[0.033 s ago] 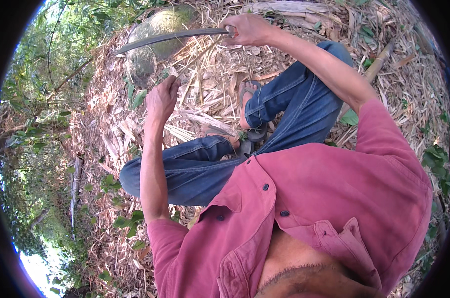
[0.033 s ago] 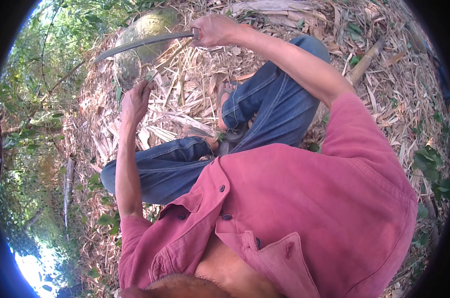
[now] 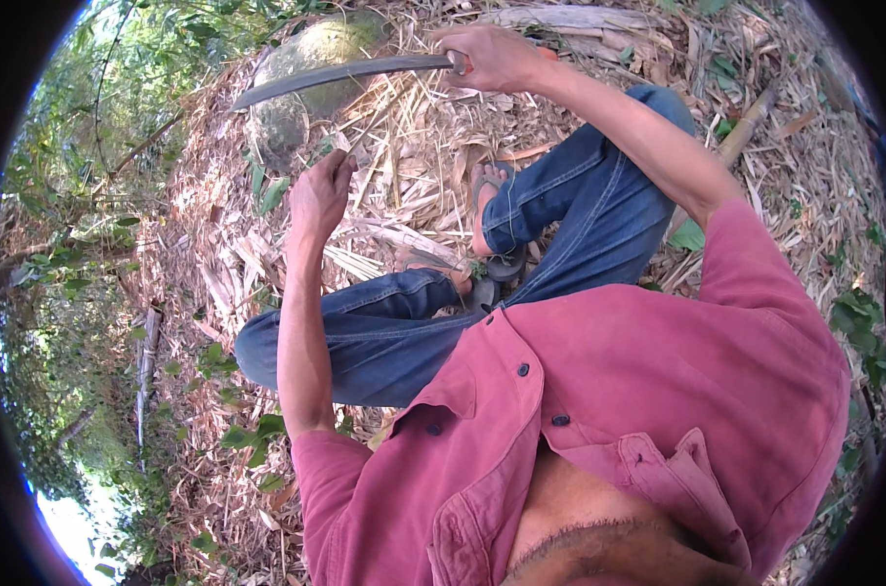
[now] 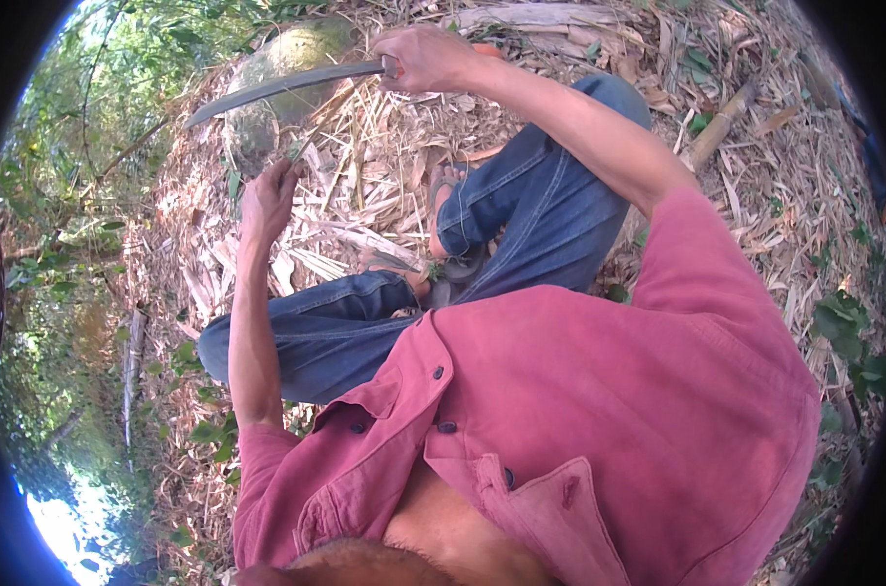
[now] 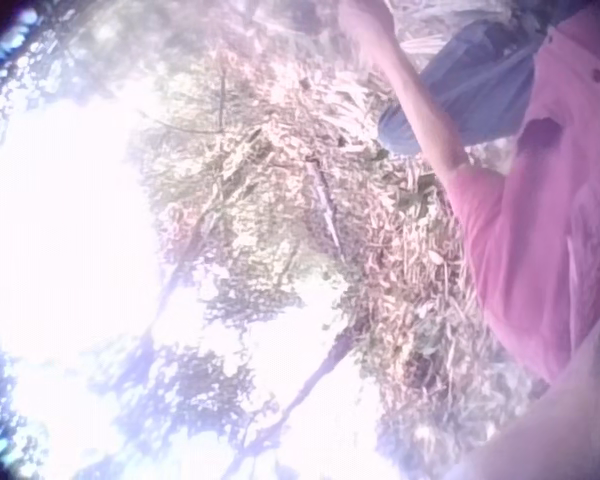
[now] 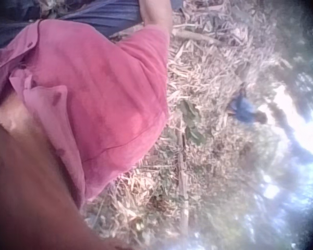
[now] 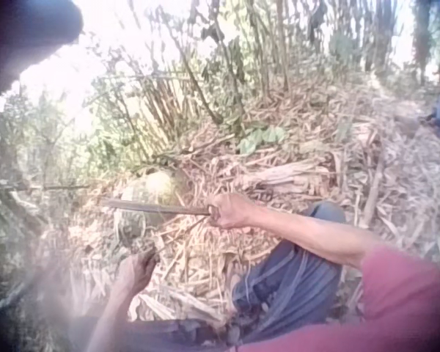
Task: The person sits on the ground and uses a large knife to sharpen thin wooden sticks. They hold the stick in one hand and repeatedly scrape the blade against the wood to create a pointed tip, occasionally adjusting their grip and the stick's position.
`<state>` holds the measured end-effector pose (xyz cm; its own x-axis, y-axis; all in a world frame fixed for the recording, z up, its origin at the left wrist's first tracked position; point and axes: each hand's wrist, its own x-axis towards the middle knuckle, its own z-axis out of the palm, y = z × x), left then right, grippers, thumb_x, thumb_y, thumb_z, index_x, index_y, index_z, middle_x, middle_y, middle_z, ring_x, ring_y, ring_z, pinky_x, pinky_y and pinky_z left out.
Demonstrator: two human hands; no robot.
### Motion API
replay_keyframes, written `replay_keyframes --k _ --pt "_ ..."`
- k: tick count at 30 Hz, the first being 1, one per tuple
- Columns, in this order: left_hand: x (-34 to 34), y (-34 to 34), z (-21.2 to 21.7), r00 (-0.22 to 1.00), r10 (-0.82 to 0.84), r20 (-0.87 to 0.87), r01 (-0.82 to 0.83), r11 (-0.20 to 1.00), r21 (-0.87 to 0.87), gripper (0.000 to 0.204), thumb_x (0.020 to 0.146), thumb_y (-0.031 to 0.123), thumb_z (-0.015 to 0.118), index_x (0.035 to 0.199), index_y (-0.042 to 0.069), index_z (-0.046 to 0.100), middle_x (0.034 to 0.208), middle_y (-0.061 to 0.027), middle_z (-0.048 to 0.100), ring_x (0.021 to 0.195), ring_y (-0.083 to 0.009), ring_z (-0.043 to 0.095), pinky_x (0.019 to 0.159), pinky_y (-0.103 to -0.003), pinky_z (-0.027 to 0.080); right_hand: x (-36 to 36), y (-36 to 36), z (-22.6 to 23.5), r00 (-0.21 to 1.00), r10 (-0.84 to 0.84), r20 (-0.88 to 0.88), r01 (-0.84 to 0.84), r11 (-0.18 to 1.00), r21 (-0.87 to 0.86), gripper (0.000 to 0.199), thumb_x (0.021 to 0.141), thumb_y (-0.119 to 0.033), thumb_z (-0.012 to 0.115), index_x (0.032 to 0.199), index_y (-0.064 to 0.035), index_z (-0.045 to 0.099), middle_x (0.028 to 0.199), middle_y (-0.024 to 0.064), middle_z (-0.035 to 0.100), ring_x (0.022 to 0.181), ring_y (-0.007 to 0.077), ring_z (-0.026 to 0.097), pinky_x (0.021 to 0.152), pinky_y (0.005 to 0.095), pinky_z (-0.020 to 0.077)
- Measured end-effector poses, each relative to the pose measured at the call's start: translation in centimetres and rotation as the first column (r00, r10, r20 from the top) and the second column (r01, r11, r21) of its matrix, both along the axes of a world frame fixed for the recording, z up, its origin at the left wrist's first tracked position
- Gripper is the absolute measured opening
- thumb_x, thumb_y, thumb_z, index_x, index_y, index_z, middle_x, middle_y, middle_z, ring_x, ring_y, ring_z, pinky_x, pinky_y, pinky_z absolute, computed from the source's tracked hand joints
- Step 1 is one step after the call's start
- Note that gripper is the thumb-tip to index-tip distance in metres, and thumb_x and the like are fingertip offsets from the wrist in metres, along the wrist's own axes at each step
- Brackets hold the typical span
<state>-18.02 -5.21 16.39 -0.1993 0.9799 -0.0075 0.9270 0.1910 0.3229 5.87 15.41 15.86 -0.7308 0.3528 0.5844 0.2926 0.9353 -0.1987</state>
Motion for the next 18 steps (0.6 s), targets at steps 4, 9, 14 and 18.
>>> replay_keyframes --k 4,9,14,18 --pt "-0.5 -0.2 -2.9 0.811 0.153 0.565 -0.167 0.986 -0.028 0.032 0.093 0.032 0.050 0.091 0.003 0.063 0.058 0.0005 0.044 0.052 -0.0126 0.037 0.052 -0.030 0.030 -0.5 -2.8 0.5 0.973 -0.117 0.198 0.142 0.984 -0.113 0.026 0.076 -0.028 0.068 0.083 -0.0064 0.055 0.075 0.0098 0.065 0.067 0.0286 0.065 0.063 0.0428 0.0529" --pt "2.5 0.6 -2.4 0.520 0.233 0.822 -0.226 0.965 -0.130 0.030 0.094 0.027 0.047 0.089 0.001 0.060 0.061 0.0045 0.041 0.051 -0.0078 0.032 0.047 -0.026 0.026 -0.4 -5.0 -2.7 0.948 -0.066 0.312 0.149 0.957 -0.250 0.015 0.077 -0.018 0.062 0.085 -0.0066 0.054 0.071 0.0091 0.063 0.058 0.0270 0.064 0.053 0.0415 0.0514" --pt "3.4 0.5 -3.1 0.478 0.225 0.849 -0.239 0.964 -0.121 0.024 0.094 0.027 0.048 0.089 0.004 0.055 0.056 0.0090 0.033 0.046 -0.0016 0.025 0.041 -0.020 0.019 -1.1 -5.7 -4.0 0.953 -0.016 0.303 0.099 0.960 -0.262 0.017 0.073 -0.015 0.062 0.084 -0.0055 0.053 0.070 0.0104 0.061 0.063 0.0286 0.064 0.055 0.0422 0.0493" --pt "3.6 0.3 -3.0 0.449 0.255 0.856 -0.264 0.953 -0.145 0.024 0.095 0.025 0.047 0.086 0.004 0.055 0.055 0.0089 0.032 0.044 -0.0025 0.025 0.040 -0.022 0.018 -1.4 -5.9 -4.0 0.942 0.001 0.335 0.105 0.949 -0.296 0.020 0.072 -0.015 0.064 0.084 -0.0051 0.052 0.071 0.0112 0.061 0.064 0.0302 0.063 0.056 0.0429 0.0486"
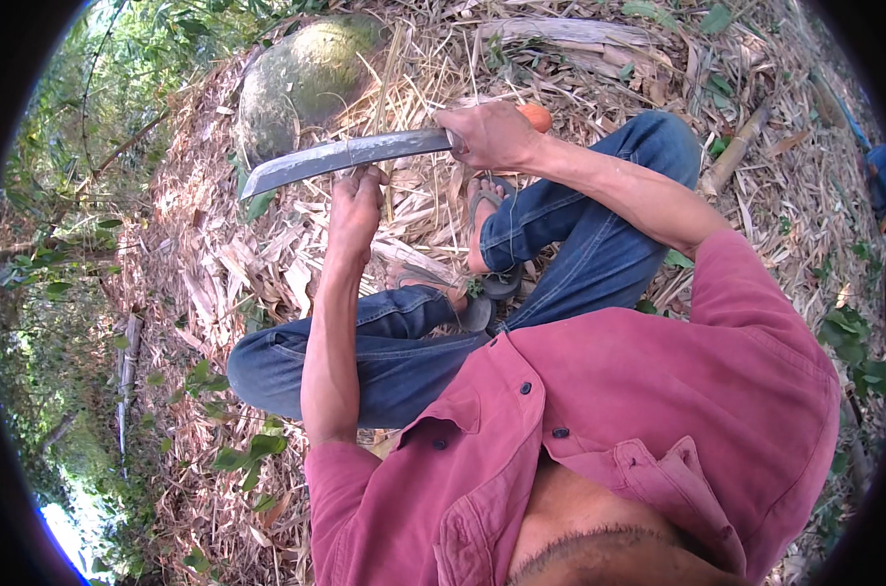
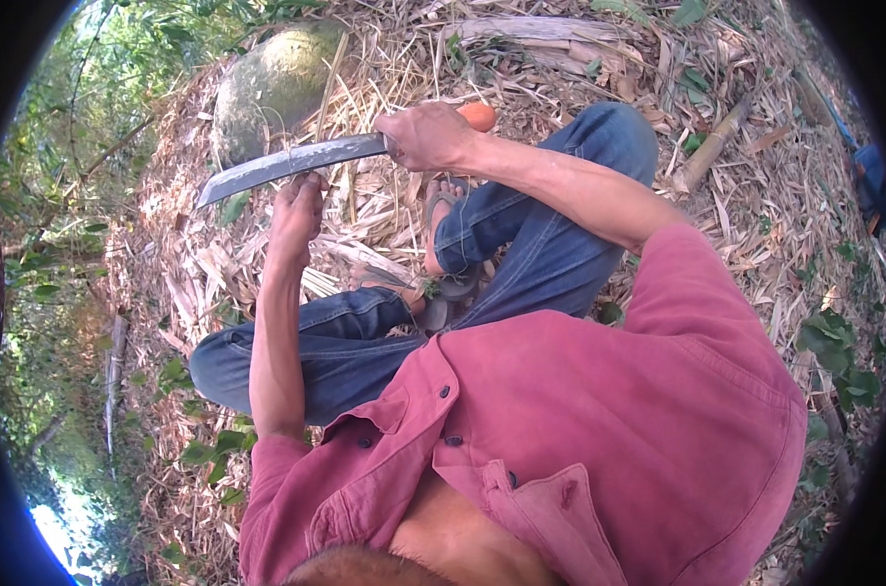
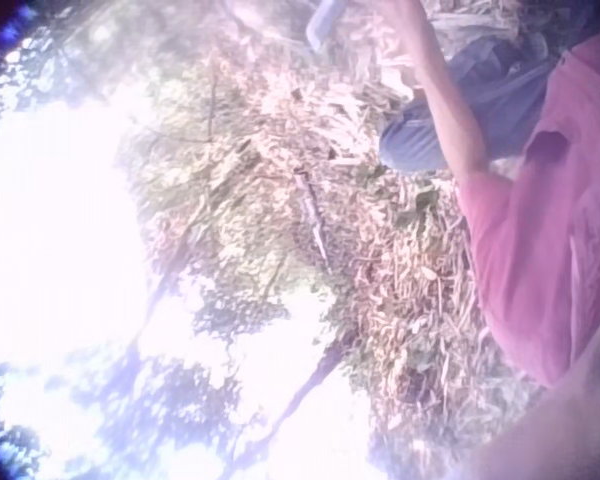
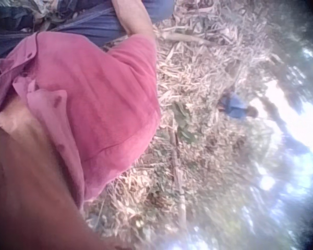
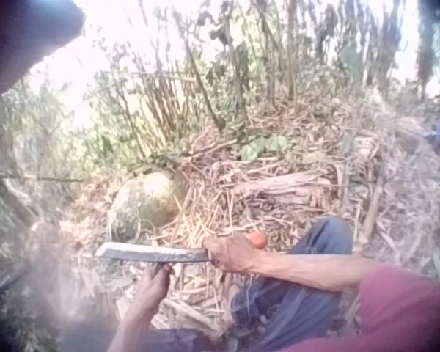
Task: The person sits on the ground and uses a large knife to sharpen thin wooden sticks. They hold the stick in one hand and repeatedly scrape the blade against the wood to create a pointed tip, occasionally adjusting their grip and the stick's position.
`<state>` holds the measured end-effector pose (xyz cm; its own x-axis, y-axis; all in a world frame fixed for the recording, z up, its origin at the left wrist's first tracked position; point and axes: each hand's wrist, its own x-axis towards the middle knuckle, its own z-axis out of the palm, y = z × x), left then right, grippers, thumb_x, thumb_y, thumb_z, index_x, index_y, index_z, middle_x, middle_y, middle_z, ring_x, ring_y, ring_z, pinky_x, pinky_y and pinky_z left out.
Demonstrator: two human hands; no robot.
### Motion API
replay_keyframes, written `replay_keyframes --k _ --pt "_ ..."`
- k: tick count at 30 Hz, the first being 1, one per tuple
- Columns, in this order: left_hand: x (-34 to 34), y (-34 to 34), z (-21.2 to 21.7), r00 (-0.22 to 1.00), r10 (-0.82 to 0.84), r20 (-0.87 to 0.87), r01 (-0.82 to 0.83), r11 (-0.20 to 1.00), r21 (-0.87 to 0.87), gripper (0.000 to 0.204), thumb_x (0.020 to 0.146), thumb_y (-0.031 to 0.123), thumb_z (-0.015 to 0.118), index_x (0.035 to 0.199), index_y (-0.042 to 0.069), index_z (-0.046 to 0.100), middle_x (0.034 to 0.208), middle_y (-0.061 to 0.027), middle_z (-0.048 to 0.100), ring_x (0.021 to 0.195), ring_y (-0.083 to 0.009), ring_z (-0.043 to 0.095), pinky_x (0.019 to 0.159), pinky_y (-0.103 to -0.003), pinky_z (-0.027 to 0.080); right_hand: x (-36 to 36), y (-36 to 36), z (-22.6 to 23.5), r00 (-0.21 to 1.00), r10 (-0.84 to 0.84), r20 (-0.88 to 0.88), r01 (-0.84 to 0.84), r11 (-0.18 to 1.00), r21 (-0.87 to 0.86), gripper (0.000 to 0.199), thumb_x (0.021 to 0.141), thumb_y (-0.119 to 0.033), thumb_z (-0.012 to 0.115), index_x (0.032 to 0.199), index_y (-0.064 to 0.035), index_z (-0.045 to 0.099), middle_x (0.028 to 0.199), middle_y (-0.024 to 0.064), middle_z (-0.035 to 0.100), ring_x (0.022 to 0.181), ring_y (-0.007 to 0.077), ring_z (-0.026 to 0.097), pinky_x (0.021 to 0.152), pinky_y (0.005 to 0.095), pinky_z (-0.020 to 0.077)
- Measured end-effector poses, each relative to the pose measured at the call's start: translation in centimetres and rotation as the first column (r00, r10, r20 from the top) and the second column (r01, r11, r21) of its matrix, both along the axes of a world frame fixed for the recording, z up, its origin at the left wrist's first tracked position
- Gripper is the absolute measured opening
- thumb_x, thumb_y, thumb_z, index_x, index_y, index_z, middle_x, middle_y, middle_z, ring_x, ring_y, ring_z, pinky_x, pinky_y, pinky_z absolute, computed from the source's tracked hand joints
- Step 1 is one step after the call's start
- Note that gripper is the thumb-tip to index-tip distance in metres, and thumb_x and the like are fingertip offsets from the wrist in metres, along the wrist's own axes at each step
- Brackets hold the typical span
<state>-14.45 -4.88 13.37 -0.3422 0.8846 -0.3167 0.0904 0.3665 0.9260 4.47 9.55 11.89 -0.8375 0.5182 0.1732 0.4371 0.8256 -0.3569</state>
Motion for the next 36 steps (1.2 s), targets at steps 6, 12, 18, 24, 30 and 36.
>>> replay_keyframes --k 6,12,18,24,30,36 --pt "0.1 -0.8 -0.3 0.999 0.020 0.027 -0.020 1.000 0.020 0.025 0.095 0.023 0.046 0.083 0.003 0.056 0.054 0.0069 0.035 0.044 -0.0038 0.027 0.041 -0.024 0.019 -0.3 1.5 -0.9 1.000 -0.016 -0.020 0.017 0.999 0.049 0.019 0.072 -0.014 0.064 0.086 -0.0059 0.054 0.071 0.0111 0.062 0.066 0.0296 0.064 0.057 0.0422 0.0498" --pt "1.0 -1.8 1.5 0.974 -0.003 0.226 0.008 1.000 -0.022 0.023 0.097 0.024 0.045 0.084 0.007 0.052 0.053 0.0101 0.031 0.040 -0.0005 0.022 0.035 -0.019 0.015 1.3 5.9 -0.4 0.945 -0.318 0.082 0.319 0.948 -0.003 0.017 0.076 -0.017 0.059 0.091 -0.0089 0.061 0.069 0.0104 0.065 0.067 0.0256 0.066 0.064 0.0410 0.0532" --pt "0.6 -1.8 2.0 0.963 0.010 0.271 0.002 0.999 -0.045 0.022 0.098 0.026 0.043 0.090 0.008 0.053 0.055 0.0092 0.029 0.041 -0.0007 0.021 0.035 -0.019 0.015 2.4 8.1 -0.1 0.884 -0.468 0.010 0.468 0.883 -0.034 0.023 0.074 -0.018 0.059 0.092 -0.0044 0.061 0.071 0.0125 0.066 0.065 0.0250 0.066 0.063 0.0394 0.0531" --pt "-0.4 -1.6 1.0 0.913 0.097 0.396 -0.118 0.993 0.027 0.021 0.099 0.025 0.041 0.090 0.008 0.049 0.054 0.0078 0.029 0.041 -0.0019 0.021 0.035 -0.019 0.016 0.9 3.4 0.7 0.981 -0.193 0.027 0.195 0.974 -0.118 0.016 0.078 -0.018 0.061 0.090 -0.0066 0.060 0.060 0.0069 0.060 0.053 0.0183 0.062 0.048 0.0331 0.0481" --pt "-0.2 -1.5 1.2 0.879 0.124 0.461 -0.146 0.989 0.012 0.020 0.098 0.026 0.040 0.088 0.009 0.047 0.054 0.0075 0.029 0.039 -0.0030 0.021 0.034 -0.020 0.016 -0.9 0.1 -0.3 0.992 0.052 -0.117 -0.043 0.996 0.080 0.019 0.070 -0.015 0.066 0.078 -0.0067 0.051 0.066 0.0089 0.059 0.059 0.0261 0.062 0.050 0.0385 0.0470" --pt "0.1 -1.7 1.5 0.846 0.122 0.520 -0.132 0.991 -0.019 0.019 0.098 0.027 0.042 0.090 0.010 0.047 0.055 0.0071 0.030 0.039 -0.0030 0.024 0.034 -0.019 0.018 -1.1 0.4 -0.7 0.990 0.054 -0.128 -0.038 0.991 0.129 0.025 0.065 -0.014 0.068 0.082 -0.0067 0.052 0.071 0.0090 0.060 0.066 0.0284 0.063 0.053 0.0392 0.0484"
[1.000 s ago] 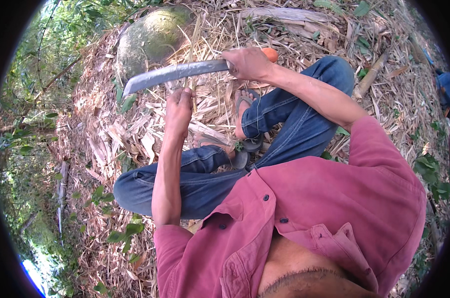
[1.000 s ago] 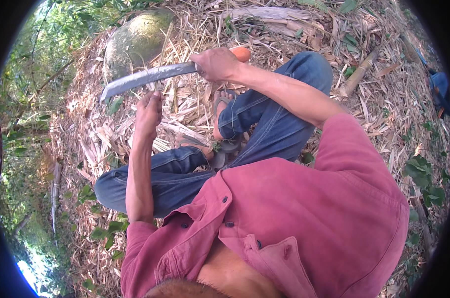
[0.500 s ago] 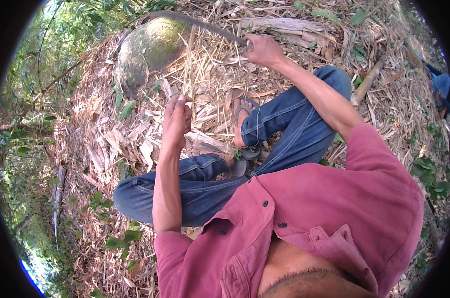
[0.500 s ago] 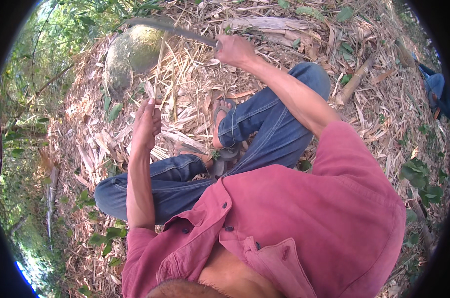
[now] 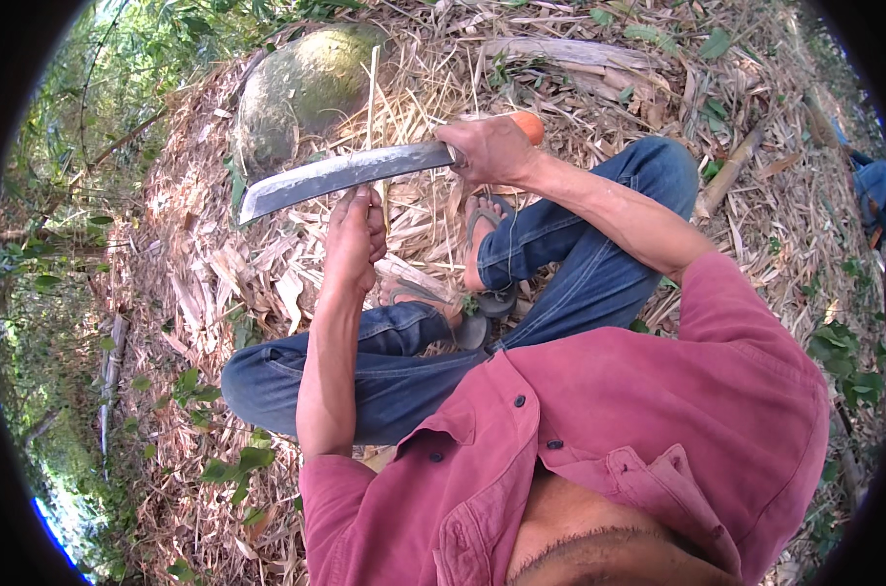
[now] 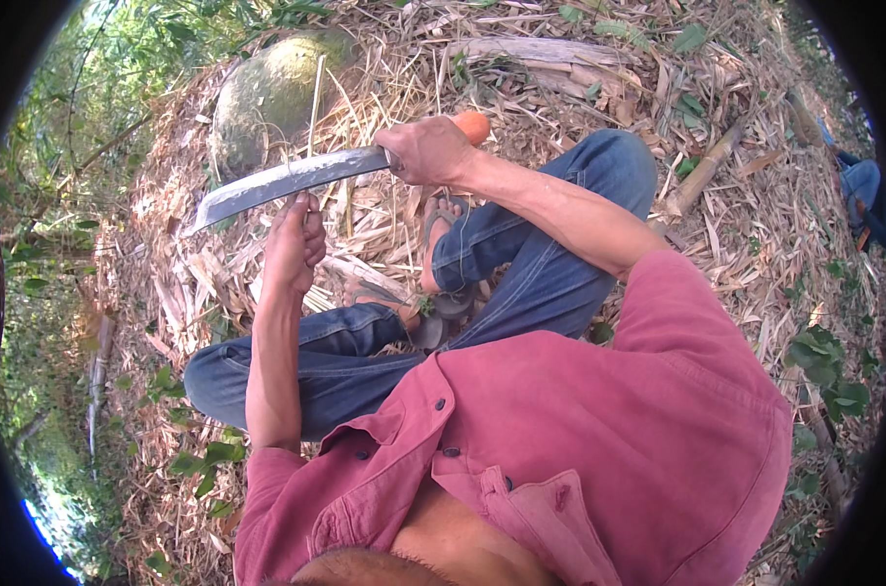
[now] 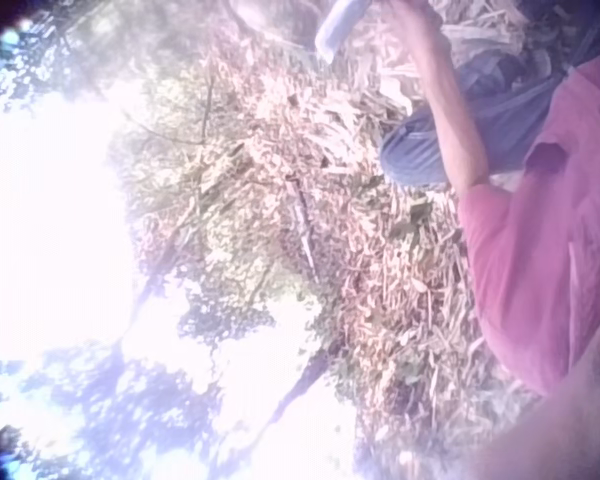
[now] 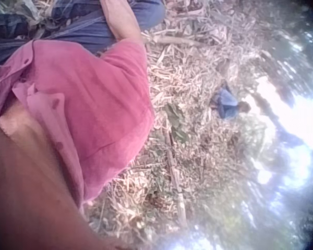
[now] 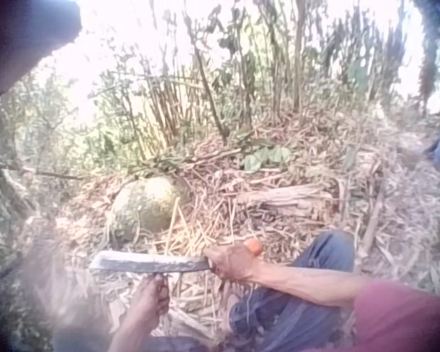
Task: The person sits on the ground and uses a large knife to sharpen thin wooden sticks. They hold the stick in one hand and repeatedly scrape the blade against the wood to create a pointed tip, occasionally adjusting their grip and the stick's position.
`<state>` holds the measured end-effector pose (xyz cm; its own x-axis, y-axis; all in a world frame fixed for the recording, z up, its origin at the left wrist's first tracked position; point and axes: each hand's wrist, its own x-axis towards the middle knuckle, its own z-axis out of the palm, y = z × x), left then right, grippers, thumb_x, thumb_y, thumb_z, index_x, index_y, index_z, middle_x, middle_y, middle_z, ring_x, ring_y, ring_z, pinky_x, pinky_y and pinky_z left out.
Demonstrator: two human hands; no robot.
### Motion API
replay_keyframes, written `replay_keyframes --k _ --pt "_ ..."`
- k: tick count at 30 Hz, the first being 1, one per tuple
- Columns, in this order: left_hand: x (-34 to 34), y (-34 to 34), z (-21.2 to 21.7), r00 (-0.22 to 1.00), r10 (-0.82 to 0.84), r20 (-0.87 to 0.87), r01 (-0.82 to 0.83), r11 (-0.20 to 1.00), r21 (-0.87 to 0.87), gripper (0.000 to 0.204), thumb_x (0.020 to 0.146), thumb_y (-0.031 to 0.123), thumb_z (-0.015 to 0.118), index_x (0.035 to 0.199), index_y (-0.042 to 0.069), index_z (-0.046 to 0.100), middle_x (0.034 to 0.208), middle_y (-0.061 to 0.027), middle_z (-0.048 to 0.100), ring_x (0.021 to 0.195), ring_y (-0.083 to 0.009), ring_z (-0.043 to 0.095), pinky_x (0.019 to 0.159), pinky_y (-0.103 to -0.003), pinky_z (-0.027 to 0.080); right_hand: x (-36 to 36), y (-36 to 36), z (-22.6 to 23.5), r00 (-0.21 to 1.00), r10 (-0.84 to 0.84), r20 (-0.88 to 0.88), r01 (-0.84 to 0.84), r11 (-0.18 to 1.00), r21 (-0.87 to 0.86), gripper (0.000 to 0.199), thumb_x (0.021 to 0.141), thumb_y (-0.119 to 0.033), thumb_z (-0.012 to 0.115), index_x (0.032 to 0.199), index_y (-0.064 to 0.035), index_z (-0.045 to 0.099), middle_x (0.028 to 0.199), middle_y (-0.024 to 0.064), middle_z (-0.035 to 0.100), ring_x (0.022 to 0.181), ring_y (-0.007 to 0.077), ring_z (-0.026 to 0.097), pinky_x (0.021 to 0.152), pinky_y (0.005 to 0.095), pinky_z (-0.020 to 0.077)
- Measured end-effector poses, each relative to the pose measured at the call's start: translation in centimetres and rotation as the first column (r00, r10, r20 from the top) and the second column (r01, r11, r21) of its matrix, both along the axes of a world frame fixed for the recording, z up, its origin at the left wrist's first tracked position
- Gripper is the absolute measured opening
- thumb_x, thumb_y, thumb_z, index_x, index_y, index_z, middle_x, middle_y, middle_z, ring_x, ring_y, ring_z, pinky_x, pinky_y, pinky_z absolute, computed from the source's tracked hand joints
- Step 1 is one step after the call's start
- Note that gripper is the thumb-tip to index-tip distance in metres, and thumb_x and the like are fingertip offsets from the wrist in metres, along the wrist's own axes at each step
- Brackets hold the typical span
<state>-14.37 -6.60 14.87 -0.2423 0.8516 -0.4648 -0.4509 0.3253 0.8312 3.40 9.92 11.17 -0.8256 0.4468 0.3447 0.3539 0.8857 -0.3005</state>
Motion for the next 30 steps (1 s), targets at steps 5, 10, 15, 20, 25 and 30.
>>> replay_keyframes --k 5,10,15,20,25,30 --pt "0.2 0.0 0.1 0.999 -0.012 0.039 0.010 0.999 0.054 0.021 0.099 0.028 0.042 0.089 0.010 0.047 0.055 0.0072 0.030 0.039 -0.0027 0.024 0.034 -0.019 0.019 -0.1 1.8 -0.1 1.000 -0.013 0.012 0.012 0.998 0.067 0.025 0.063 -0.012 0.067 0.084 -0.0076 0.054 0.072 0.0070 0.061 0.064 0.0264 0.064 0.052 0.0394 0.0493" --pt "1.7 -1.3 1.1 0.999 -0.005 0.048 0.006 1.000 -0.015 0.021 0.099 0.027 0.040 0.087 0.011 0.046 0.055 0.0071 0.029 0.039 -0.0034 0.024 0.034 -0.019 0.019 0.3 6.3 0.6 0.918 -0.310 0.249 0.328 0.944 -0.036 0.013 0.081 -0.015 0.053 0.089 -0.0079 0.060 0.065 0.0051 0.061 0.054 0.0191 0.061 0.048 0.0375 0.0503" --pt "1.6 -2.0 0.6 0.992 0.013 0.129 -0.014 1.000 0.005 0.020 0.100 0.024 0.036 0.088 0.011 0.046 0.053 0.0070 0.028 0.038 -0.0042 0.022 0.033 -0.019 0.019 4.5 11.4 2.1 0.835 -0.516 0.192 0.532 0.846 -0.040 0.016 0.083 -0.014 0.051 0.092 -0.0055 0.062 0.061 0.0045 0.060 0.047 0.0124 0.056 0.041 0.0293 0.0468" --pt "0.0 -1.1 0.3 0.942 0.060 0.332 -0.076 0.996 0.037 0.021 0.100 0.023 0.034 0.089 0.010 0.046 0.053 0.0076 0.027 0.038 -0.0032 0.022 0.033 -0.019 0.020 2.5 5.0 3.9 0.954 -0.195 0.230 0.227 0.966 -0.124 0.015 0.079 -0.019 0.060 0.090 -0.0085 0.062 0.063 0.0083 0.062 0.054 0.0200 0.062 0.050 0.0347 0.0501" --pt "0.4 -1.2 0.6 0.938 0.166 0.305 -0.148 0.986 -0.083 0.021 0.100 0.025 0.035 0.089 0.009 0.046 0.053 0.0074 0.028 0.039 -0.0047 0.021 0.034 -0.020 0.021 -0.2 -0.2 1.8 0.995 0.073 0.075 -0.072 0.997 -0.008 0.019 0.070 -0.017 0.064 0.084 -0.0081 0.055 0.067 0.0102 0.061 0.061 0.0284 0.063 0.054 0.0413 0.0496" --pt "0.4 -1.6 1.0 0.923 0.062 0.380 -0.085 0.995 0.045 0.021 0.100 0.026 0.036 0.090 0.009 0.045 0.053 0.0066 0.028 0.038 -0.0049 0.023 0.034 -0.020 0.021 -0.9 0.2 1.8 0.992 0.097 0.081 -0.095 0.995 -0.034 0.023 0.064 -0.016 0.067 0.082 -0.0094 0.055 0.071 0.0078 0.059 0.068 0.0280 0.063 0.057 0.0404 0.0485"
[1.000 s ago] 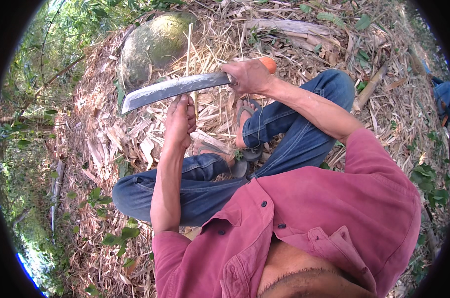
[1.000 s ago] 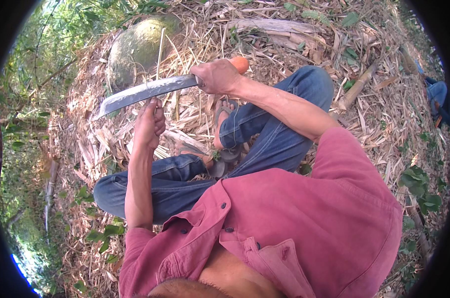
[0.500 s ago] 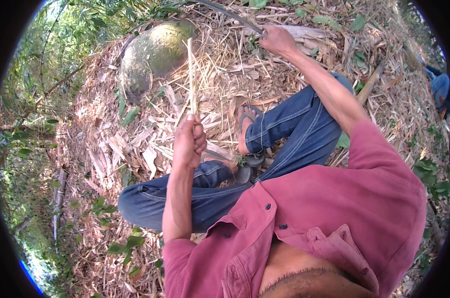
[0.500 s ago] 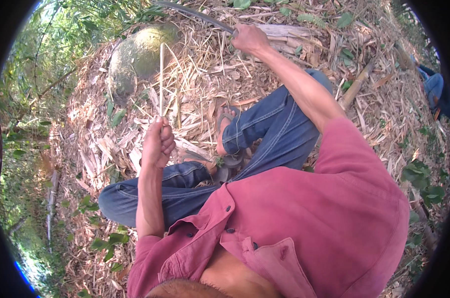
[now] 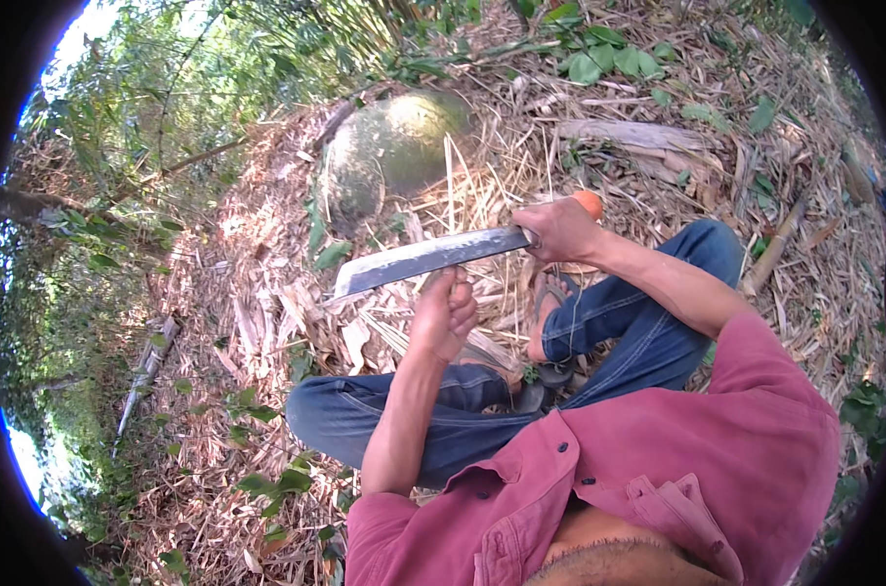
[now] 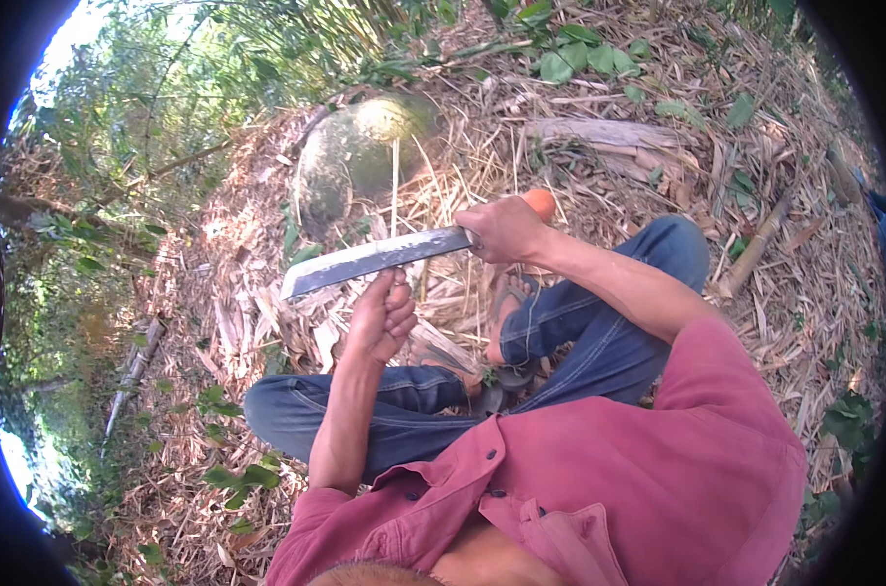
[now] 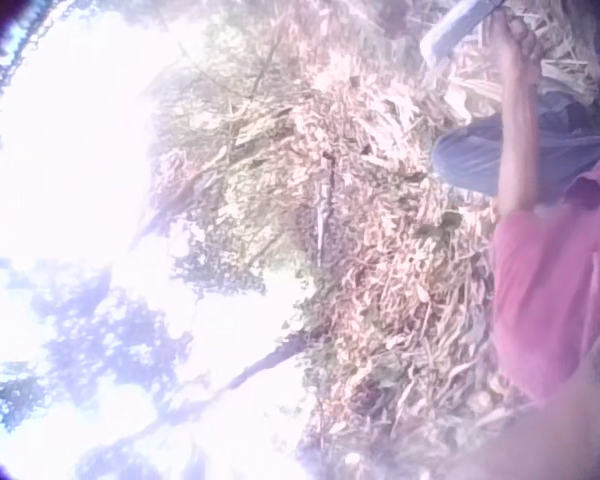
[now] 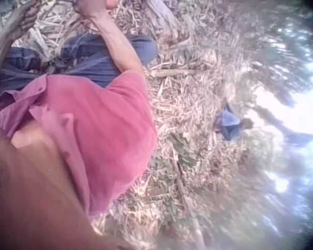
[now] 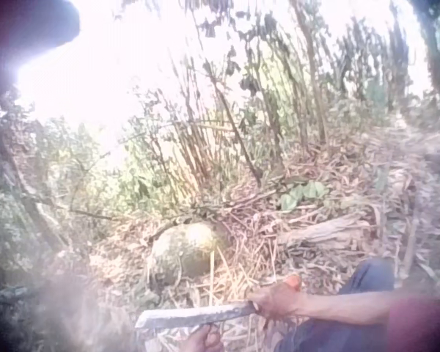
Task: The person sits on the ground and uses a large knife to sharpen thin wooden sticks. They hold the stick in one hand and repeatedly scrape the blade against the wood to create a pointed tip, occasionally adjusting their grip and the stick's position.
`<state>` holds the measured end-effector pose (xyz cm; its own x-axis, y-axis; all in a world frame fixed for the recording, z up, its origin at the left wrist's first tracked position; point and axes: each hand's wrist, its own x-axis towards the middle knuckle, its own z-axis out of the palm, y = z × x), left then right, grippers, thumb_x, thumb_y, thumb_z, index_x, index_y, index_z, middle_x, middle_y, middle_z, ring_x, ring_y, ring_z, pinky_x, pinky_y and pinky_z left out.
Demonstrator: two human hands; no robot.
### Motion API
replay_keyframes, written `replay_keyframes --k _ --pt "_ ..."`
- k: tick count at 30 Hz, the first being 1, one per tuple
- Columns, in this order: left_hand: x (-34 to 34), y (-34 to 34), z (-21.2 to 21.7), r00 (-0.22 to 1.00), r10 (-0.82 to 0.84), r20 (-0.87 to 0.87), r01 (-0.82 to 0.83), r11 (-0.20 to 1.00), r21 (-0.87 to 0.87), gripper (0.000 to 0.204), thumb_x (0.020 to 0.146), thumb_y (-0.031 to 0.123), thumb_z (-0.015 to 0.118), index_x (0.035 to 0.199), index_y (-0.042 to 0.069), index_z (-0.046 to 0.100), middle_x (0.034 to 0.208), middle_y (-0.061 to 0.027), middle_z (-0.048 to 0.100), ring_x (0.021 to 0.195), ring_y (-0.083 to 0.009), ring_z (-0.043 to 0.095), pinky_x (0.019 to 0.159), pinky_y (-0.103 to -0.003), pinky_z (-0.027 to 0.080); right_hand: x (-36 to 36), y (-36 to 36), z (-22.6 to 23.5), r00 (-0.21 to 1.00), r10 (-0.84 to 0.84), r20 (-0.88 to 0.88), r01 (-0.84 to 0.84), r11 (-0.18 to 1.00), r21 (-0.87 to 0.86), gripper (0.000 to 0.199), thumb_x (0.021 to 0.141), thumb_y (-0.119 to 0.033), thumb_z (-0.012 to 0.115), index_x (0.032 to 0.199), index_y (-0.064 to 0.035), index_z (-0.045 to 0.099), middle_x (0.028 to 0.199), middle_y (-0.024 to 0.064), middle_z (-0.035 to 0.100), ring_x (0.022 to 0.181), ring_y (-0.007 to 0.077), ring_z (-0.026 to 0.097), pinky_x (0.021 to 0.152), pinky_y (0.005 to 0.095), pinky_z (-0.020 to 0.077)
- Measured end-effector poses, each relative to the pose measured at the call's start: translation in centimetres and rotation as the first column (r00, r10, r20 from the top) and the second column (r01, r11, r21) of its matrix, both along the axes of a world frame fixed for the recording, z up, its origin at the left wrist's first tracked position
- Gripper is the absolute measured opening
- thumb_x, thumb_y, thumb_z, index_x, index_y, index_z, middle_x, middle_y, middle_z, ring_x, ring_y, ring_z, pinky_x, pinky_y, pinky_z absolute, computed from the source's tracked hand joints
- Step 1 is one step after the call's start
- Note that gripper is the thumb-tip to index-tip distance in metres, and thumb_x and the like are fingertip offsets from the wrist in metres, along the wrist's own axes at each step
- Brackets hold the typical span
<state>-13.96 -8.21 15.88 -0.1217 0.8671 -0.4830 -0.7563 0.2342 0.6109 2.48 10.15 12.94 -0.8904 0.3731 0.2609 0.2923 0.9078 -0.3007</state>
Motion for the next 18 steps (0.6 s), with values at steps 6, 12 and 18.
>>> replay_keyframes --k 6,12,18 --pt "0.2 -0.1 -0.1 0.997 -0.005 0.075 0.003 1.000 0.028 0.020 0.100 0.025 0.037 0.089 0.010 0.046 0.055 0.0065 0.030 0.039 -0.0047 0.023 0.034 -0.020 0.020 0.1 0.8 0.5 0.998 -0.054 -0.026 0.055 0.998 0.030 0.014 0.070 -0.014 0.063 0.078 -0.0086 0.055 0.067 0.0081 0.060 0.063 0.0267 0.064 0.055 0.0401 0.0490" --pt "1.6 -1.2 0.6 0.996 -0.088 -0.003 0.088 0.995 0.044 0.020 0.100 0.024 0.037 0.089 0.011 0.047 0.054 0.0058 0.029 0.039 -0.0045 0.023 0.034 -0.020 0.020 1.6 5.6 1.1 0.929 -0.353 0.109 0.358 0.933 -0.030 0.017 0.071 -0.018 0.064 0.085 -0.0091 0.061 0.070 0.0117 0.064 0.067 0.0298 0.065 0.062 0.0424 0.0509" --pt "1.9 -0.7 0.7 0.993 -0.109 -0.044 0.111 0.993 0.039 0.022 0.100 0.025 0.035 0.088 0.010 0.046 0.054 0.0061 0.028 0.039 -0.0040 0.023 0.033 -0.020 0.021 1.8 6.9 1.2 0.877 -0.465 0.119 0.472 0.880 -0.043 0.022 0.070 -0.017 0.061 0.091 -0.0102 0.064 0.076 0.0174 0.065 0.077 0.0356 0.065 0.070 0.0464 0.0501"
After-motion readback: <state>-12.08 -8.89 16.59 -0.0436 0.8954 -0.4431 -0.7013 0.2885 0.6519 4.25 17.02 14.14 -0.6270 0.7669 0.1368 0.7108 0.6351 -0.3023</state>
